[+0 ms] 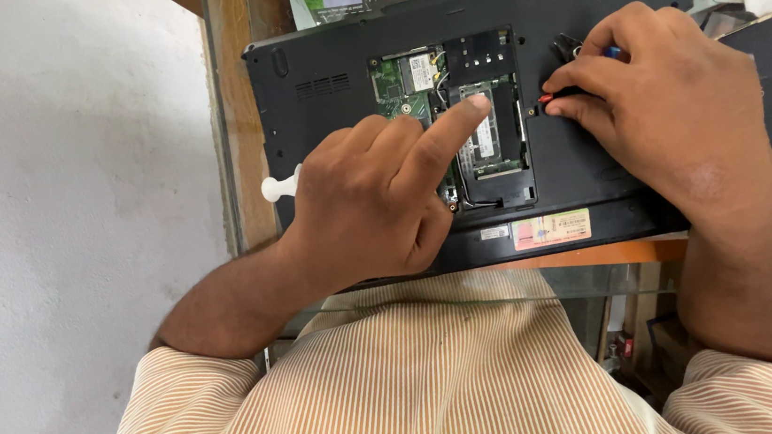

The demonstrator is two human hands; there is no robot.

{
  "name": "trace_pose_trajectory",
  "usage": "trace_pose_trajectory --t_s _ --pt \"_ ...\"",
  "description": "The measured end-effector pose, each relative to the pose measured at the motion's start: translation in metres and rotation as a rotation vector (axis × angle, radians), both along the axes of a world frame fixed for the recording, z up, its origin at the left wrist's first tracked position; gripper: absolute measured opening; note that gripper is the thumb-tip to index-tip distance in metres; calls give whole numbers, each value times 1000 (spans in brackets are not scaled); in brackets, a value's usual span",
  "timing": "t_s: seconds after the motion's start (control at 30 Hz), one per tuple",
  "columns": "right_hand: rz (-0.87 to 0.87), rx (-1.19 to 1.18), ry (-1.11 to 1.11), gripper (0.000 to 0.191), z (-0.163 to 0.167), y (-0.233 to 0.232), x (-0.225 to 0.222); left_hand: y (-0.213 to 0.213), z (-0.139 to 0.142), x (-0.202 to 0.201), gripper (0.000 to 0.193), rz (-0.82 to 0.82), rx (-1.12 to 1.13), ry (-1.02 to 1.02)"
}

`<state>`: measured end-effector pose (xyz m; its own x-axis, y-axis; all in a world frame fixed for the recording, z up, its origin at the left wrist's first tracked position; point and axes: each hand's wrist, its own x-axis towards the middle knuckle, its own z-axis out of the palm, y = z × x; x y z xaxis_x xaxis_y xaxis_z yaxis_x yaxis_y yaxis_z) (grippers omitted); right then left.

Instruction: The person services an opened laptop on a workbench. They wipe the motherboard and CPU area with a tissue, dispense thermal paste from a syringe onto the processor, and use pliers and a screwdriver on components inside the chassis.

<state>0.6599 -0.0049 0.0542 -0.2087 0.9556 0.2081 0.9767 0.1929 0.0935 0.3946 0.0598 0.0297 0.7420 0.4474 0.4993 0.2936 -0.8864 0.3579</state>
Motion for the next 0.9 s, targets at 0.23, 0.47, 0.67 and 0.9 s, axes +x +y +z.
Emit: trace_pose_trajectory --t_s 0.23,0.47,0.67,0.9 --pt "-12 95 -31 29 6 -4 2 3 11 -5 68 11 74 10" --pt "17 135 -3 33 3 0 4 0 29 -31 54 -152 -175 -277" --pt "25 168 -82 24 -3 -1 1 -1 15 -38 62 -218 -729 -641" --pt "65 168 -21 20 -7 4 -11 15 -3 -29 61 -135 -734 -800"
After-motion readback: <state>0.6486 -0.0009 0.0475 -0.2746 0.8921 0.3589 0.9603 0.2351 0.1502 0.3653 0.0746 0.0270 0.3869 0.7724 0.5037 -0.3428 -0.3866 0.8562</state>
